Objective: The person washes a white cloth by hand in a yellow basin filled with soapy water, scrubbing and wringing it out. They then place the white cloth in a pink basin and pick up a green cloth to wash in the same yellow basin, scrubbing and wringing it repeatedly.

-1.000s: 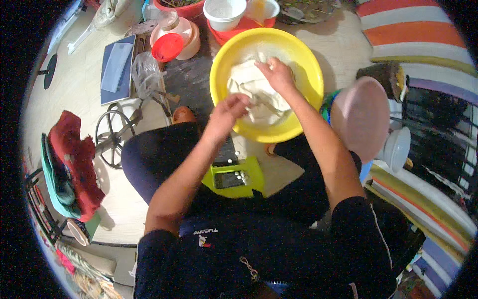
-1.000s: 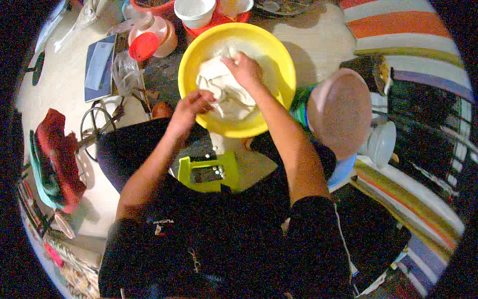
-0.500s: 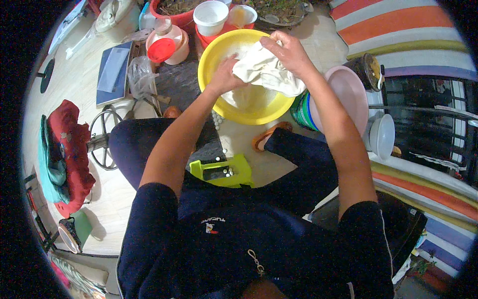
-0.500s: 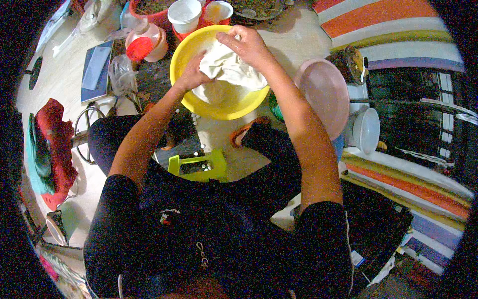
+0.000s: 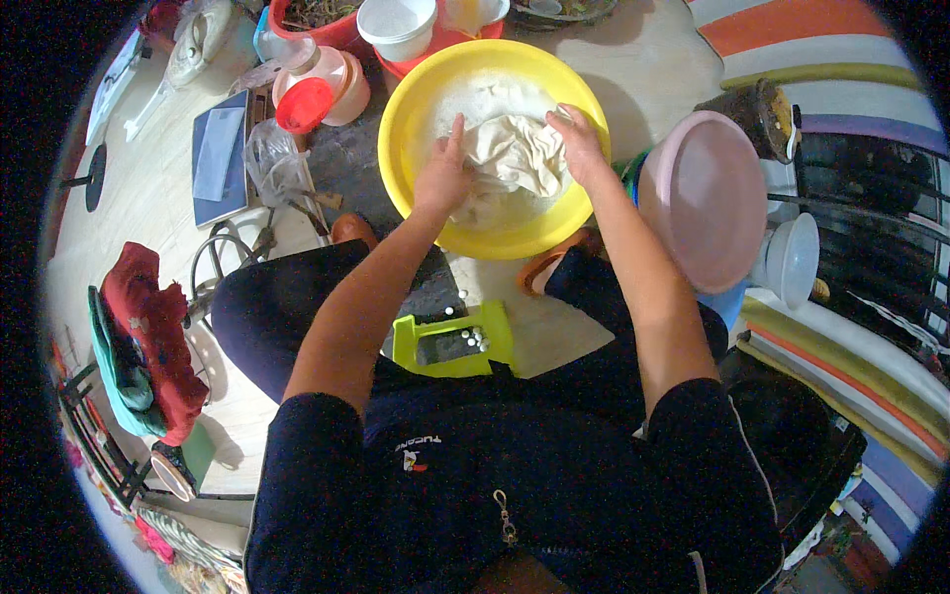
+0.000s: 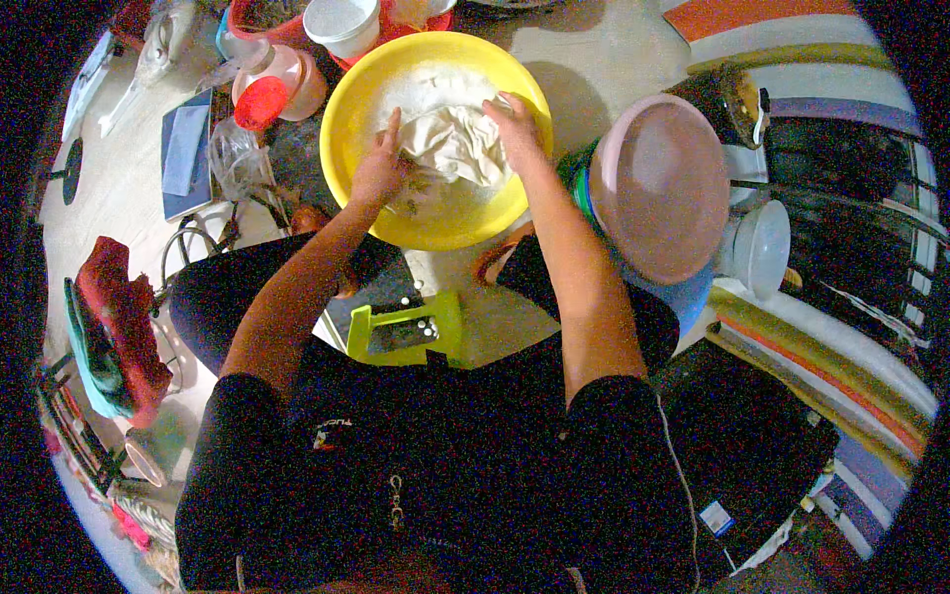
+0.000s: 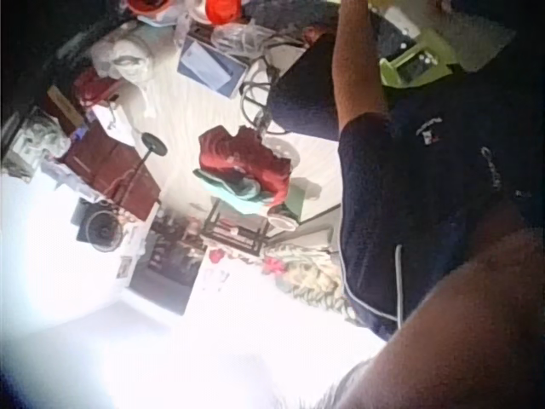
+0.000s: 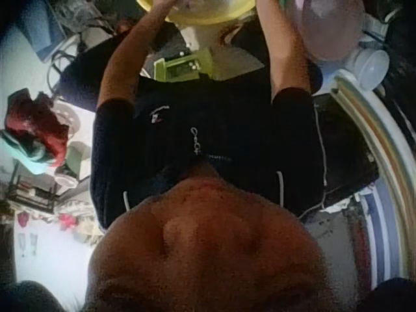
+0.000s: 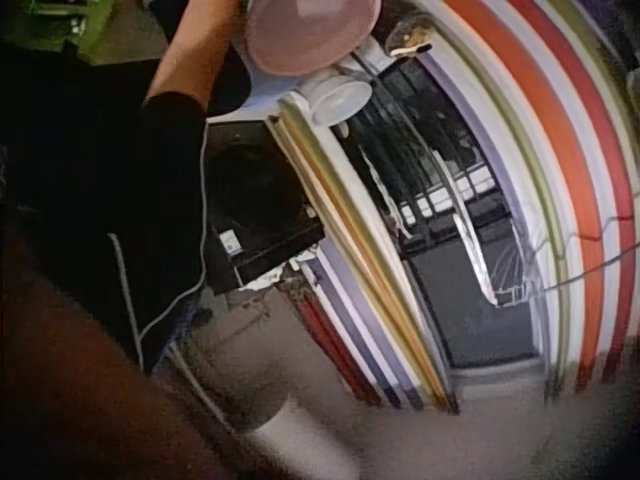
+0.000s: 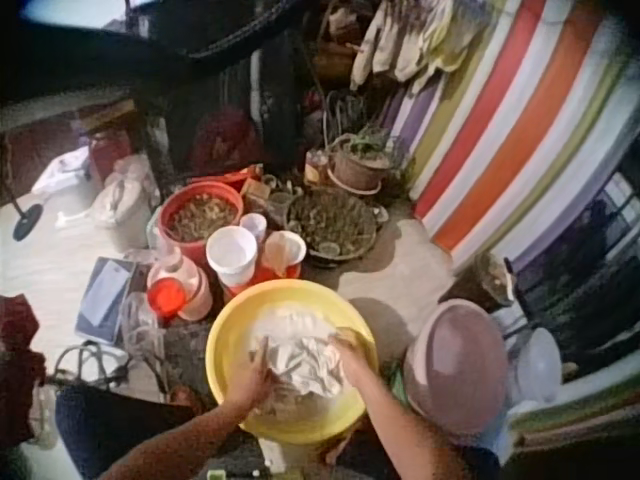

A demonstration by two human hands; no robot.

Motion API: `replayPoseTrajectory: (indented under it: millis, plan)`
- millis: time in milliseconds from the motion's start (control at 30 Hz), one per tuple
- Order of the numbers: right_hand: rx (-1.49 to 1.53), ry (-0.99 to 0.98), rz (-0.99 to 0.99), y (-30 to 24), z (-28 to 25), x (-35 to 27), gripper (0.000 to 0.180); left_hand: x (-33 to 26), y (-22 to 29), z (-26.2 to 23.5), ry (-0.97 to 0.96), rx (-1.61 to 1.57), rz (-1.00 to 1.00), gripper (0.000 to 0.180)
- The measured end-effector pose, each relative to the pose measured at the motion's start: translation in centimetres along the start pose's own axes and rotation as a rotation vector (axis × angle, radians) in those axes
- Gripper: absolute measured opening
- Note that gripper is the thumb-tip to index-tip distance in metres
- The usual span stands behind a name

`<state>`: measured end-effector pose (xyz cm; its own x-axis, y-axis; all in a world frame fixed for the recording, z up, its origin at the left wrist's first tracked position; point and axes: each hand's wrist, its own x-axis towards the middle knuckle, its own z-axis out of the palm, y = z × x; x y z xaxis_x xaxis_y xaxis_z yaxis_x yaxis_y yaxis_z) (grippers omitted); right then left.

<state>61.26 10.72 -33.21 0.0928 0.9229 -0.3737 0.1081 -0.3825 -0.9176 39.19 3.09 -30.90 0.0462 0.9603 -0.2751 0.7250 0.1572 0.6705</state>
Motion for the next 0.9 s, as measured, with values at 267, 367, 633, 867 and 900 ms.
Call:
replayPoseTrajectory:
  millis: [267, 367, 633, 867, 900]
  plan:
    - [-0.880, 0.201, -0.177, 4.8, 6.2, -4.6, 0.064, 1.0, -0.1, 2.8, -0.154, 0.565, 0.030, 0.072]
    - [-0.638, -0.013, 0.074, 3.4, 5.5, -3.0, 0.057, 1.4, 0.7, 2.9, -0.262, 0.649, 0.046, 0.069]
    - [-0.515, -0.099, -0.001, 3.7, 2.0, 5.4, 0.039, 3.4, -1.3, 5.1, -0.415, 0.732, 0.090, 0.045]
    - [-0.651, -0.076, -0.663, -0.8, 8.3, -7.4, 0.036, 2.0, -5.2, 7.6, -0.189, 0.470, 0.182, 0.036]
    - [-0.720, -0.068, -0.644, -0.5, 9.0, -8.1, 0.032, 2.1, -6.1, 8.3, -0.196, 0.426, 0.148, 0.037]
